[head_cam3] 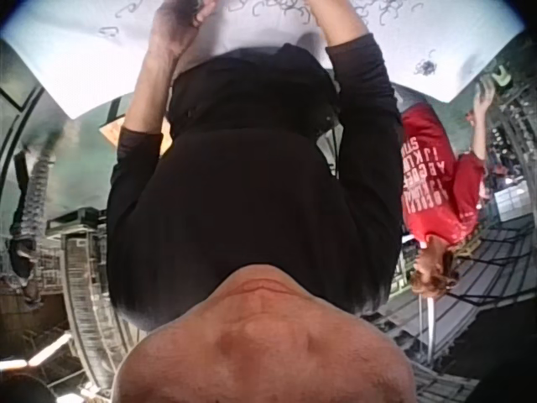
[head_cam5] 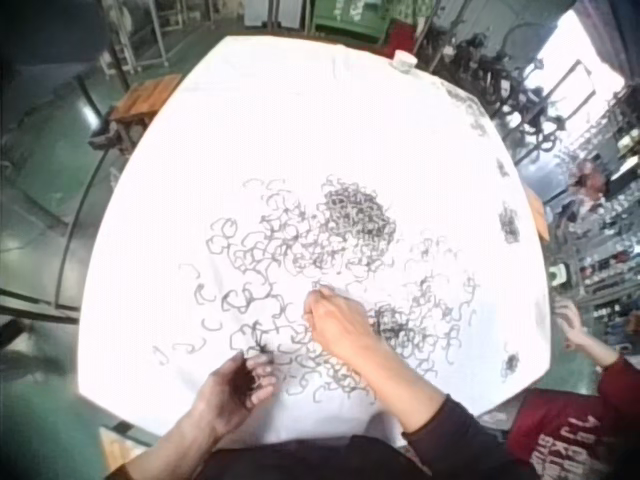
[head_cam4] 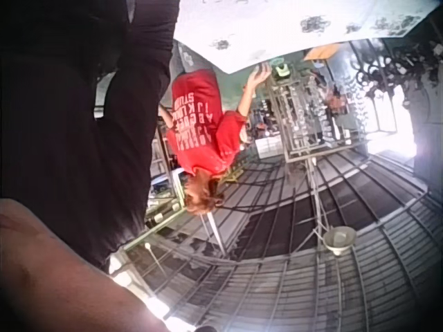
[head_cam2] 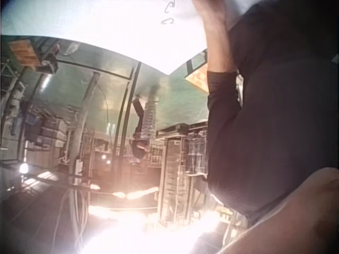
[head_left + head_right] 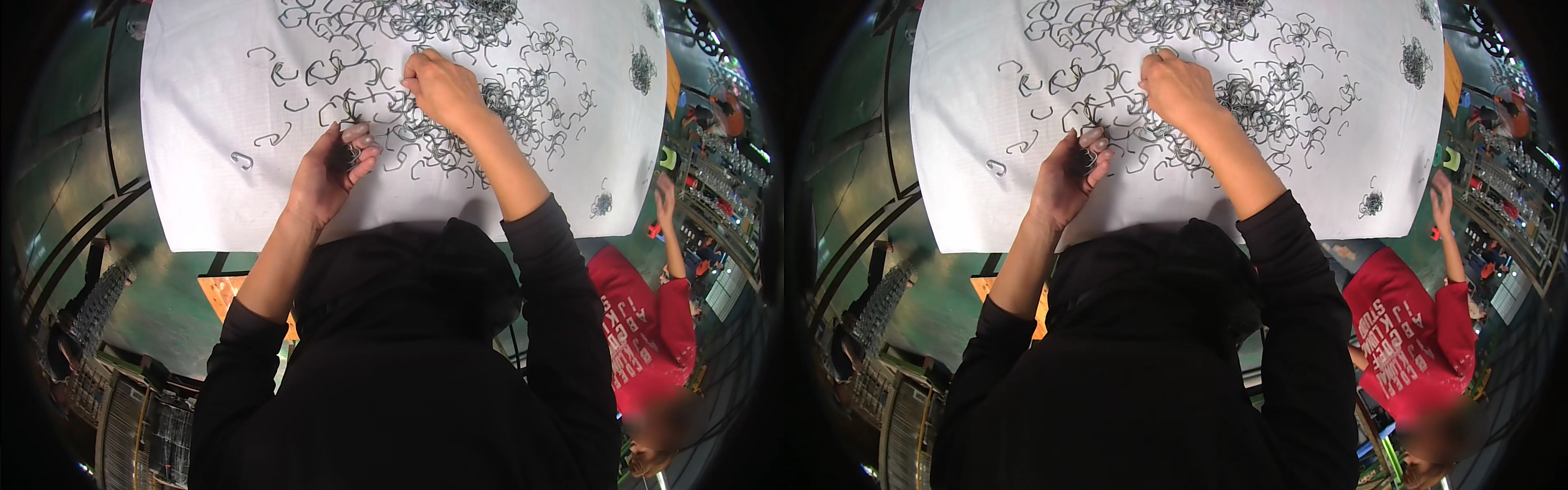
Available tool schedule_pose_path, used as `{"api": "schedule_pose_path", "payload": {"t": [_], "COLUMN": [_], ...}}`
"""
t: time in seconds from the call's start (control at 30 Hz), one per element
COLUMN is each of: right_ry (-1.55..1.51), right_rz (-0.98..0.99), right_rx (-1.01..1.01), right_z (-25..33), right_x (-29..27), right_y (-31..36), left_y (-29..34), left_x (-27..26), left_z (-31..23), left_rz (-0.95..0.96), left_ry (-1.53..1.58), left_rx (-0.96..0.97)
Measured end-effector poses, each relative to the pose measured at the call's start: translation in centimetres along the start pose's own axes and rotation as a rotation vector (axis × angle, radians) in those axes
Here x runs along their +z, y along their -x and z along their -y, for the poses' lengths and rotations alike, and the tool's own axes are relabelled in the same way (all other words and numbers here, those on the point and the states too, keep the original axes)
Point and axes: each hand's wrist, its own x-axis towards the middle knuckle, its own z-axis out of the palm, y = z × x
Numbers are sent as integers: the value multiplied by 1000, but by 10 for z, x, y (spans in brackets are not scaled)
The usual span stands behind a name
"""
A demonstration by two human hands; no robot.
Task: The person sorts through a pile of small metal clips on a white paper-covered table by picking them up individually and moving them into a separate pile in their hand or on the table.
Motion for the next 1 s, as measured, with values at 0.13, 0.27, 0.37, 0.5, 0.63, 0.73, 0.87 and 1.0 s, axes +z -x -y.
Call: {"api": "schedule_pose_path", "payload": {"t": [0.13, 0.27, 0.37, 0.5, 0.63, 0.73, 0.87, 1.0], "right_ry": [68, 256, 150, -357, -350, -118, -52, -474], "right_rz": [77, 286, 242, 274, 111, -158, -96, 175], "right_rx": [137, 258, 263, 204, 151, 135, 77, -63], "right_z": [2, 13, 17, 5, -3, -24, -29, 2], "right_x": [-29, -48, -50, -44, -27, -19, -9, -24], "right_y": [5, 11, 17, 30, 33, 20, 17, 41], "left_y": [5, 5, 3, -1, -2, -3, 0, -2], "left_x": [0, -1, 4, 9, 12, 7, 9, 22], "left_z": [-1, 6, 10, 13, 13, 14, 11, 13], "left_rz": [-1, 9, -2, 13, 3, 19, 32, -54], "left_ry": [22, 12, -7, -29, -65, -100, -66, -53], "left_rx": [-2, -43, -54, -58, -73, -98, -88, -58]}}
